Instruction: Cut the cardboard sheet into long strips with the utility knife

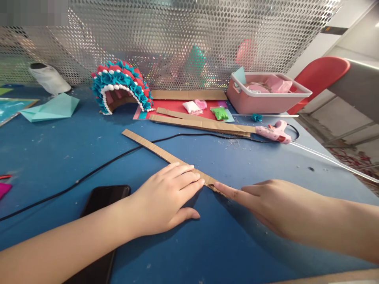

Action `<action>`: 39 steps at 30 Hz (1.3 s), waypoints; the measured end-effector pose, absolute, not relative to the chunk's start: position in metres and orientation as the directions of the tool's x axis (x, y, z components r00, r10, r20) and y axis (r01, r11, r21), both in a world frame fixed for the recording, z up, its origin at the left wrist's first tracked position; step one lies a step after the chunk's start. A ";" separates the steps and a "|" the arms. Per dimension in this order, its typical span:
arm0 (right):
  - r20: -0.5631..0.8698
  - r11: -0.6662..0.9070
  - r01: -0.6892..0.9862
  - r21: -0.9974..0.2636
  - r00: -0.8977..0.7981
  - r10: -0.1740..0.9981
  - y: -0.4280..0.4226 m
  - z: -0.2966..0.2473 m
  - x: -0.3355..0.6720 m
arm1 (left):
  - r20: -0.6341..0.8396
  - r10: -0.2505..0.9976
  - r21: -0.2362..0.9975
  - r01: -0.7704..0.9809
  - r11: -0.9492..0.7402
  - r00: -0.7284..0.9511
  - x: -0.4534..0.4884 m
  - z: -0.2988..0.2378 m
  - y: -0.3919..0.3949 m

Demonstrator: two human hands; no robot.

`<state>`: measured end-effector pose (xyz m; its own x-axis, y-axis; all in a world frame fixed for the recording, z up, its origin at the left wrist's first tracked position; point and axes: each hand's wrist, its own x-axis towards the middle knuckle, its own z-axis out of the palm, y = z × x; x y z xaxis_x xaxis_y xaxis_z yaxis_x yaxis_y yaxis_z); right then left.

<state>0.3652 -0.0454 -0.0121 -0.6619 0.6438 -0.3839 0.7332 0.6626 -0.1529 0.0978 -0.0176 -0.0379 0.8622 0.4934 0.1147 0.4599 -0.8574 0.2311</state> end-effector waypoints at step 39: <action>-0.550 0.610 0.789 -0.074 -0.543 0.635 -0.053 -0.008 0.350 | -0.020 0.471 0.314 0.452 -0.835 0.882 0.094 -0.044 -0.016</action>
<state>0.3496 -0.0531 -0.0078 -0.5428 0.6351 -0.5496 0.7889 0.6100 -0.0741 0.0943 -0.0159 -0.0437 0.8821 0.4706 -0.0196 0.4523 -0.8347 0.3141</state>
